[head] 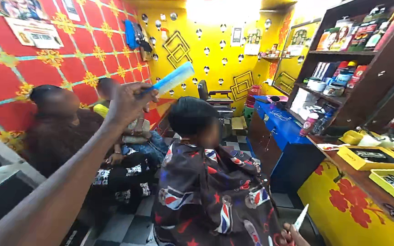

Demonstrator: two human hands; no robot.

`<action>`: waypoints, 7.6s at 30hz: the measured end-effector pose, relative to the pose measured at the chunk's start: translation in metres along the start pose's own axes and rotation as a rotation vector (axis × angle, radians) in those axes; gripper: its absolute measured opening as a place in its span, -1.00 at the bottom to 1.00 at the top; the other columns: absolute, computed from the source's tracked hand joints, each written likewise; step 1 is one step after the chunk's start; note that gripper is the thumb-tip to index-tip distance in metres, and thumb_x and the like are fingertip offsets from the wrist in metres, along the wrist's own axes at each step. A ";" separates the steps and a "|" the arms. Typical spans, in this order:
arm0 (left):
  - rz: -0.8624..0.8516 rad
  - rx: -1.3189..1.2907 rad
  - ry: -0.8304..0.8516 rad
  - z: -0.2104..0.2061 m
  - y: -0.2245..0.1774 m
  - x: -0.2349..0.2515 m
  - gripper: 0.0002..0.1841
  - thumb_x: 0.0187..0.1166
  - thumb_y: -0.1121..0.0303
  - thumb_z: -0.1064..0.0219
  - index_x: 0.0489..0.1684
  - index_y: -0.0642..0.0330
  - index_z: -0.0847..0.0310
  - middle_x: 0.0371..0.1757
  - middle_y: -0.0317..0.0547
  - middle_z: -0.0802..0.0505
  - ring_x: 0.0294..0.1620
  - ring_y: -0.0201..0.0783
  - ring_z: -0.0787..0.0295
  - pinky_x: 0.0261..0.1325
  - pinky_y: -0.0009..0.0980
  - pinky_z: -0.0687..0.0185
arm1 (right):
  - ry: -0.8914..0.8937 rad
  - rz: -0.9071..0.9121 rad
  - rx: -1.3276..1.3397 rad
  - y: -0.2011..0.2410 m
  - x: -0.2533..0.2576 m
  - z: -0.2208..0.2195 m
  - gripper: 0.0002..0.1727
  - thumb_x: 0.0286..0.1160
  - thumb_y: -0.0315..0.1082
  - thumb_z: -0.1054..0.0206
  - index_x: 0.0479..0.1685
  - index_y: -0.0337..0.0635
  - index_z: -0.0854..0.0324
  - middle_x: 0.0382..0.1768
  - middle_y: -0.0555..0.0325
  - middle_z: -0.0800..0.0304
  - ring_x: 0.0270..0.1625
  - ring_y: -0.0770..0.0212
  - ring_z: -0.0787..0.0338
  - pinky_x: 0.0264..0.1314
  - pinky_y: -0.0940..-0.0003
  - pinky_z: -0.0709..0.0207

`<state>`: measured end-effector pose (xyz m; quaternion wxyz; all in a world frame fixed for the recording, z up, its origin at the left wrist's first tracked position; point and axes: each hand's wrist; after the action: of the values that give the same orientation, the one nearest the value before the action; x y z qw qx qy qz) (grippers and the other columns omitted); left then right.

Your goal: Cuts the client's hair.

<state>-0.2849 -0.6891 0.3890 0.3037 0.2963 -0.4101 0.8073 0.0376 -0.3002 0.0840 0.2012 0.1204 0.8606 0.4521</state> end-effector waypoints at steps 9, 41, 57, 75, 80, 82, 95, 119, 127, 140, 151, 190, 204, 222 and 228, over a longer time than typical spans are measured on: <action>-0.367 0.064 0.228 -0.004 0.059 -0.042 -0.73 0.72 0.17 -0.29 0.08 0.02 -0.89 -0.12 -0.20 -0.93 -0.16 -0.25 -0.87 -0.07 -0.06 -0.76 | 0.147 -0.023 0.012 -0.021 -0.041 -0.110 -0.48 0.56 -0.27 -0.47 0.48 -0.17 -0.51 0.12 0.01 -0.87 0.18 0.05 -0.90 0.35 0.15 -0.76; -0.603 0.200 -0.071 -0.052 0.088 -0.059 -0.71 0.66 0.15 -0.36 0.23 -0.09 -0.85 0.10 -0.17 -0.88 -0.07 -0.22 -0.75 -0.06 -0.25 -0.54 | -0.186 1.377 -2.098 0.132 0.135 -0.243 -0.68 0.26 -0.70 -0.47 -0.07 -0.13 -0.77 -0.11 0.06 -0.86 -0.02 0.01 -0.86 0.37 -0.05 -0.59; -0.699 0.230 -0.154 -0.058 0.084 -0.058 -0.76 0.63 0.26 -0.42 0.18 -0.05 -0.82 0.14 -0.19 -0.88 -0.02 -0.23 -0.74 0.02 -0.23 -0.46 | -0.193 1.430 -2.238 0.128 0.131 -0.279 -0.61 0.23 -0.60 -0.55 0.09 -0.15 -0.75 -0.01 -0.01 -0.80 0.08 -0.09 -0.80 0.33 -0.08 -0.54; -0.718 0.224 -0.154 -0.057 0.079 -0.053 -0.75 0.64 0.25 -0.41 0.19 -0.04 -0.83 0.13 -0.18 -0.87 -0.04 -0.23 -0.73 0.05 -0.21 -0.44 | -0.212 1.441 -2.227 0.118 0.117 -0.277 -0.66 0.22 -0.67 -0.52 -0.04 -0.14 -0.73 -0.22 0.07 -0.79 -0.12 0.02 -0.78 0.11 0.03 -0.49; -0.709 0.214 -0.138 -0.057 0.079 -0.051 -0.74 0.65 0.23 -0.40 0.22 -0.07 -0.83 0.16 -0.19 -0.87 -0.03 -0.25 -0.73 0.07 -0.20 -0.42 | -0.166 1.413 -2.177 0.116 0.121 -0.265 -0.66 0.11 -0.72 -0.55 -0.17 -0.15 -0.73 -0.33 0.09 -0.81 -0.23 0.03 -0.81 0.11 0.03 -0.56; -0.708 0.213 -0.141 -0.059 0.078 -0.050 -0.75 0.65 0.23 -0.40 0.21 -0.06 -0.83 0.15 -0.19 -0.87 -0.04 -0.25 -0.72 0.05 -0.21 -0.40 | -0.172 1.438 -2.165 0.114 0.124 -0.261 -0.66 0.09 -0.71 -0.56 -0.19 -0.14 -0.73 -0.35 0.09 -0.81 -0.26 0.05 -0.80 0.09 0.03 -0.57; -0.723 0.147 -0.034 -0.059 0.086 -0.058 -0.74 0.70 0.14 -0.34 0.26 -0.17 -0.78 0.16 -0.30 -0.86 0.03 -0.32 -0.72 0.10 -0.25 -0.43 | -0.170 1.428 -2.212 0.120 0.131 -0.282 -0.72 0.17 -0.65 -0.57 -0.17 -0.17 -0.75 -0.33 0.07 -0.81 -0.26 0.05 -0.81 -0.03 0.08 -0.58; -0.799 0.220 -0.130 -0.054 0.067 -0.033 -0.73 0.68 0.22 -0.36 0.27 -0.08 -0.78 0.23 -0.23 -0.83 -0.01 -0.24 -0.68 0.06 -0.18 -0.35 | -0.185 1.404 -2.237 0.146 0.105 -0.272 -0.73 0.27 -0.70 -0.47 -0.13 -0.19 -0.73 -0.27 0.03 -0.79 -0.21 0.00 -0.79 -0.18 0.14 -0.56; -0.808 0.204 -0.117 -0.054 0.069 -0.034 -0.73 0.69 0.22 -0.35 0.28 -0.11 -0.76 0.23 -0.25 -0.82 -0.01 -0.26 -0.68 0.08 -0.20 -0.37 | -0.281 1.337 -2.258 0.142 0.096 -0.271 -0.63 0.19 -0.57 -0.60 0.03 -0.16 -0.77 -0.05 0.00 -0.81 0.09 -0.09 -0.79 0.01 -0.01 -0.63; -0.736 0.096 -0.226 -0.048 0.070 -0.029 -0.70 0.69 0.18 -0.37 0.29 -0.01 -0.76 0.20 -0.12 -0.86 0.06 -0.21 -0.77 0.14 -0.16 -0.45 | -0.332 1.288 -2.091 0.125 0.076 -0.274 -0.67 0.11 -0.75 -0.52 -0.20 -0.17 -0.75 -0.38 0.05 -0.80 -0.32 -0.02 -0.81 -0.27 0.08 -0.61; -0.688 -0.131 0.172 -0.060 0.126 -0.027 -0.74 0.73 0.22 -0.26 0.08 0.02 -0.88 -0.10 -0.24 -0.94 -0.20 -0.37 -0.78 0.00 -0.21 -0.44 | -0.465 1.181 -1.956 0.098 0.060 -0.253 -0.81 0.39 -0.56 -0.45 -0.06 -0.19 -0.76 -0.21 -0.02 -0.87 -0.21 -0.08 -0.88 -0.03 -0.11 -0.68; -0.742 -0.165 -0.104 -0.067 0.128 -0.040 -0.72 0.53 0.37 -0.53 0.17 0.06 -0.87 0.10 -0.10 -0.88 -0.01 -0.16 -0.71 0.08 -0.15 -0.39 | -0.527 1.060 -2.324 0.073 0.050 -0.297 -0.67 0.21 -0.78 -0.42 -0.11 -0.23 -0.69 -0.22 -0.06 -0.82 -0.13 -0.12 -0.81 0.02 -0.05 -0.51; -0.731 -0.173 -0.102 -0.067 0.122 -0.038 -0.74 0.54 0.34 -0.52 0.16 0.04 -0.87 0.14 -0.12 -0.88 0.03 -0.17 -0.72 0.08 -0.15 -0.40 | -0.508 1.064 -2.345 0.066 0.052 -0.307 -0.64 0.13 -0.78 -0.46 -0.11 -0.22 -0.71 -0.26 -0.04 -0.82 -0.21 -0.09 -0.81 -0.10 0.02 -0.54; -0.643 -0.264 -0.010 -0.062 0.124 -0.013 -0.70 0.50 0.26 -0.55 0.18 0.01 -0.88 0.15 -0.23 -0.87 0.11 -0.26 -0.73 0.16 -0.19 -0.50 | -0.566 1.082 -2.389 0.094 0.036 -0.318 -0.69 0.17 -0.75 -0.49 -0.17 -0.21 -0.70 -0.27 -0.04 -0.78 -0.18 -0.10 -0.81 0.03 -0.04 -0.55; -0.717 -0.206 -0.095 -0.063 0.122 -0.021 -0.73 0.56 0.30 -0.50 0.18 -0.01 -0.88 0.16 -0.21 -0.88 0.05 -0.24 -0.71 0.09 -0.18 -0.41 | -0.630 0.926 -2.439 0.089 0.046 -0.337 -0.53 0.11 -0.67 -0.56 0.11 -0.27 -0.69 0.04 -0.11 -0.73 0.13 -0.21 -0.73 -0.08 -0.01 -0.56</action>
<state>-0.3755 -0.7001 0.2840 0.5759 0.4259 -0.3729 0.5898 -0.1541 -0.4778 0.3188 0.1969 0.2419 -0.2911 0.9044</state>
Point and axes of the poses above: each hand's wrist, its own x-axis towards the middle knuckle, its own z-axis out of the back of the hand, y = z × x
